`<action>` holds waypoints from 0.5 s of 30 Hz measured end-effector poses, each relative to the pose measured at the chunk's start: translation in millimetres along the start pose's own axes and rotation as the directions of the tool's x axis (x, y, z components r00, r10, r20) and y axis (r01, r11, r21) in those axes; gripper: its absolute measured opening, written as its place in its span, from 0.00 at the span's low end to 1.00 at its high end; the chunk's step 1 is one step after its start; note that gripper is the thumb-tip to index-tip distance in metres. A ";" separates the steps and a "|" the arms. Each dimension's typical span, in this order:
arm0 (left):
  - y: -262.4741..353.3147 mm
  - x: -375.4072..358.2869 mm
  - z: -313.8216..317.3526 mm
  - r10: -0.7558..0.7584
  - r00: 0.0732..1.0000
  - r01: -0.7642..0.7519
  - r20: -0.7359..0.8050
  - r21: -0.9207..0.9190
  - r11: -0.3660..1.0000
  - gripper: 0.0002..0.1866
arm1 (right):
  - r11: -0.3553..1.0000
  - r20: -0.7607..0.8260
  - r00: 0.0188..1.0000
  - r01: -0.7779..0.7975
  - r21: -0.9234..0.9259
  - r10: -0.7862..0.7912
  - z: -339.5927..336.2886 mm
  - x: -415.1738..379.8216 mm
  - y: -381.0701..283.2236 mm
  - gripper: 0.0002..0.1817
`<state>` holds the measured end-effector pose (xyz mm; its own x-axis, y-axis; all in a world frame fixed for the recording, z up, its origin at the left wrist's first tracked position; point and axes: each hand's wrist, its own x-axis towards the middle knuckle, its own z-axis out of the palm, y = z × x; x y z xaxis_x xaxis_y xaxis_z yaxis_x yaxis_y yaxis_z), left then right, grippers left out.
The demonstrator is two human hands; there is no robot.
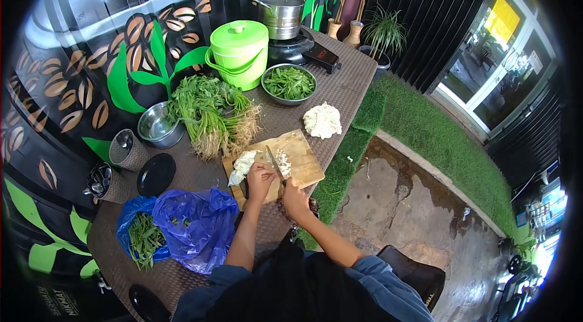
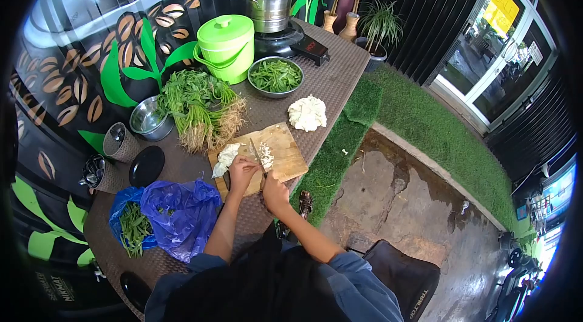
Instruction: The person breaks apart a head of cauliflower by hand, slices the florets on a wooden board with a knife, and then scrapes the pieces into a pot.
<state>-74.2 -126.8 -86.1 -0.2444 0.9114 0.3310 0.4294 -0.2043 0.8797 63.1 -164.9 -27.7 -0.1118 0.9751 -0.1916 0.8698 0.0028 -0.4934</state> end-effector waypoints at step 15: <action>19.1 20.6 3.5 -0.097 0.986 0.105 -0.137 0.057 0.993 0.15 | 0.992 -0.098 0.987 0.127 0.028 -0.123 -30.5 21.6 26.7 0.18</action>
<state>-68.0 -110.7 -63.6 -0.4016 0.8694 0.2878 0.4498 -0.0865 0.8889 98.6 -136.9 -19.1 -0.1704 0.9844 -0.0447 0.8347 0.1201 -0.5374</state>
